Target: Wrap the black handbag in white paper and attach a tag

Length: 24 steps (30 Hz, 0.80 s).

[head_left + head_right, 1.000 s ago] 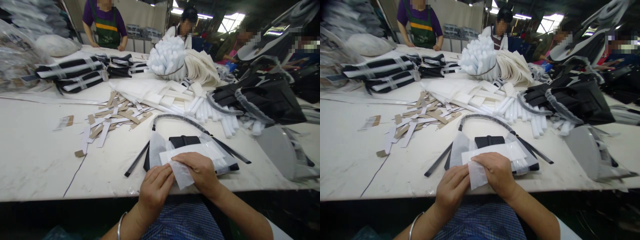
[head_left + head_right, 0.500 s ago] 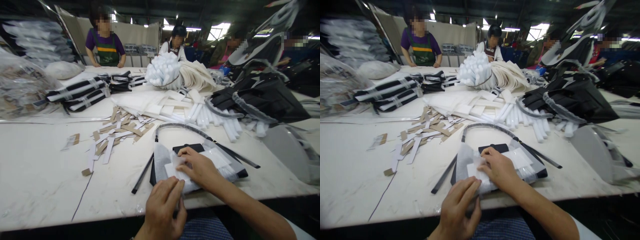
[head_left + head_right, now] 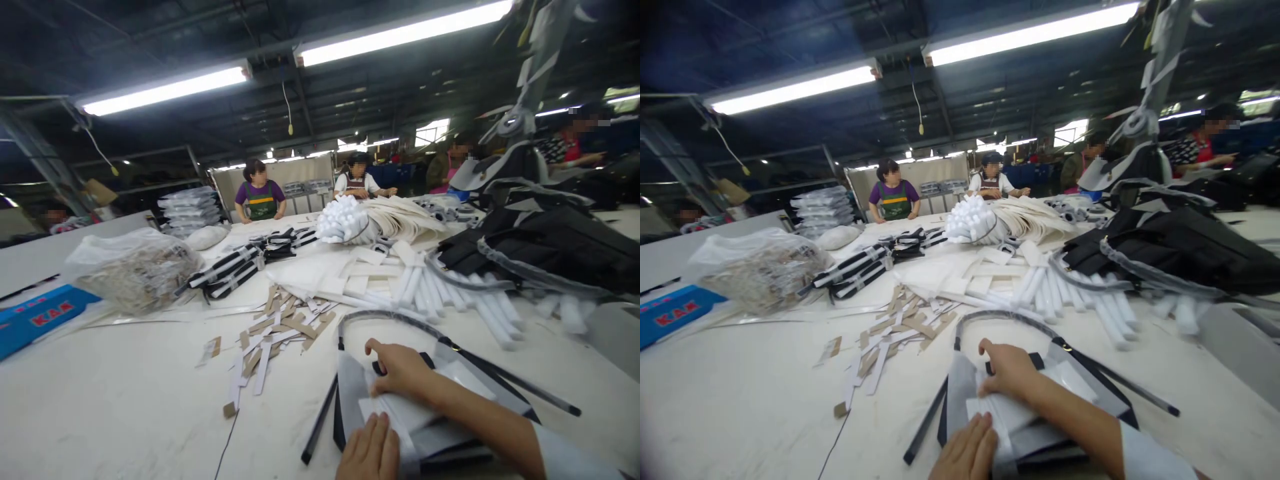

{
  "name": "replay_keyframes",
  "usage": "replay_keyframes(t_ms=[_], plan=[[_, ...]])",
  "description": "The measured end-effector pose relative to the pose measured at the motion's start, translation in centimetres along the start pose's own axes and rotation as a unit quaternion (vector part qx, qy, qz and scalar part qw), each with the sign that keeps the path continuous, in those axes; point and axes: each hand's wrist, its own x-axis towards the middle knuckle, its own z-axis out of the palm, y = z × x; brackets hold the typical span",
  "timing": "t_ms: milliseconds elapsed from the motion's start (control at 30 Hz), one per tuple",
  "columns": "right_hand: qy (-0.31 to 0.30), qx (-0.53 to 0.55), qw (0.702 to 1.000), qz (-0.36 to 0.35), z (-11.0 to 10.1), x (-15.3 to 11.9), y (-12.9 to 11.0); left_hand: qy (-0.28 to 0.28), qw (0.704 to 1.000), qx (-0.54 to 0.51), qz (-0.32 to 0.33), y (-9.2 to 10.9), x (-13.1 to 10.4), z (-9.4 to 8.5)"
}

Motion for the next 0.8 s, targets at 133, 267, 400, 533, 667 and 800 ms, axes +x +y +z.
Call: replay_keyframes(t_ms=[133,267,400,533,667,800], plan=[[-0.027,0.001,1.000,-0.004,-0.5,1.2,0.3,-0.204,0.977,-0.027,-0.049,1.0,1.1,-3.1],[-0.053,0.021,0.998,0.002,-0.5,1.9,0.9,-0.313,0.943,-0.049,-0.099,1.8,1.9,-4.8],[-0.037,0.039,0.999,0.003,-0.3,2.6,0.8,-0.337,0.936,-0.041,-0.095,1.8,2.0,-4.3],[0.025,0.080,0.996,-0.012,-0.3,2.1,0.7,-0.345,0.934,-0.029,-0.086,2.0,2.3,-3.8],[0.104,0.159,0.981,-0.033,-1.1,-1.9,2.9,-0.309,0.949,-0.005,-0.063,1.8,1.8,-3.3],[0.233,0.176,0.956,0.028,-3.7,-9.6,9.2,-0.272,0.962,-0.003,0.008,-0.6,-0.4,-1.4]])
